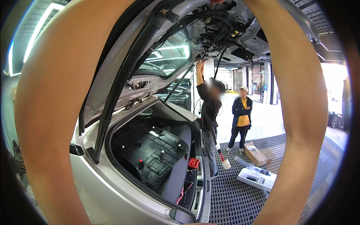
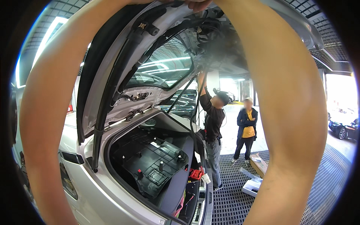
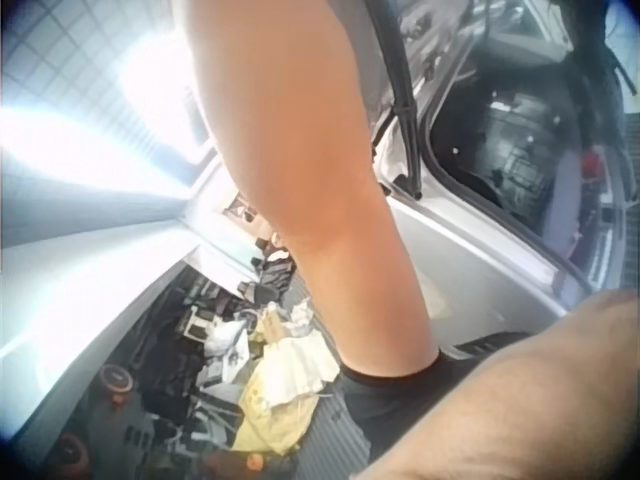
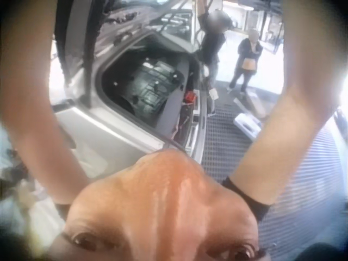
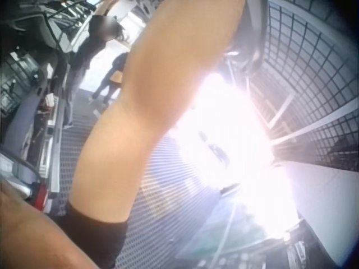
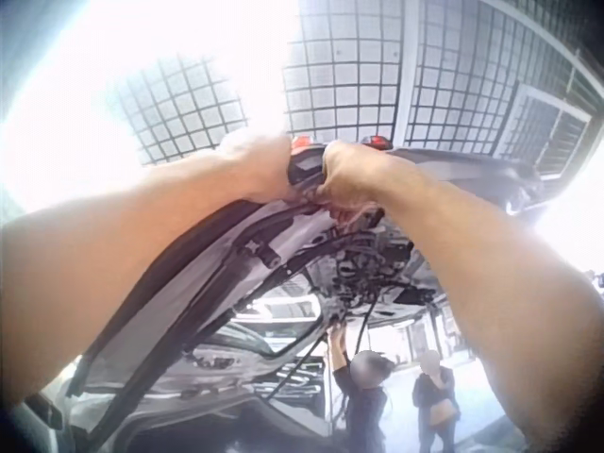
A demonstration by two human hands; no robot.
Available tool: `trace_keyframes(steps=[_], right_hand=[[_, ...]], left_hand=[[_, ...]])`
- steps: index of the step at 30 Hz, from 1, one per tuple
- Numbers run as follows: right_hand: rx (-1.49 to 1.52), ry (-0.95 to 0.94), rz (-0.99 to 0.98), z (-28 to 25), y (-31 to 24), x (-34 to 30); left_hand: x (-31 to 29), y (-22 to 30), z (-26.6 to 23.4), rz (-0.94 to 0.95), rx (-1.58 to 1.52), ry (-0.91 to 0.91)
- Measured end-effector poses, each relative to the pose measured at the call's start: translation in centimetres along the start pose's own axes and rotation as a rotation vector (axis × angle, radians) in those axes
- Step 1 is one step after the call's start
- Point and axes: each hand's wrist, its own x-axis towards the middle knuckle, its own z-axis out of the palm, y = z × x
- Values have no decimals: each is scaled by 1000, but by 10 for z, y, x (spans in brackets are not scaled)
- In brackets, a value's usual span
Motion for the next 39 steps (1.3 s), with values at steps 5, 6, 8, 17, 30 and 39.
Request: trace_keyframes(steps=[5, 6, 8, 17, 30, 39], right_hand=[[-200, -14, 43, -12, -2, 18], [-330, 60, -76, -14, -3, 7], [-676, 226, -164, -24, 13, 11], [-431, 710, -605, 51, 36, -17], [-564, 523, -868, 36, 34, -23], [-667, 528, -970, 39, 27, -9]], left_hand=[[3, 4, -4, 4, -88, -99], [3, 1, -4, 25, -90, -90], [6, 5, -7, 74, -141, -28], [-9, 0, 3, -86, -114, -28], [-13, -26, 5, 96, -263, -41], [-46, -54, 4, -2, -609, 24]])
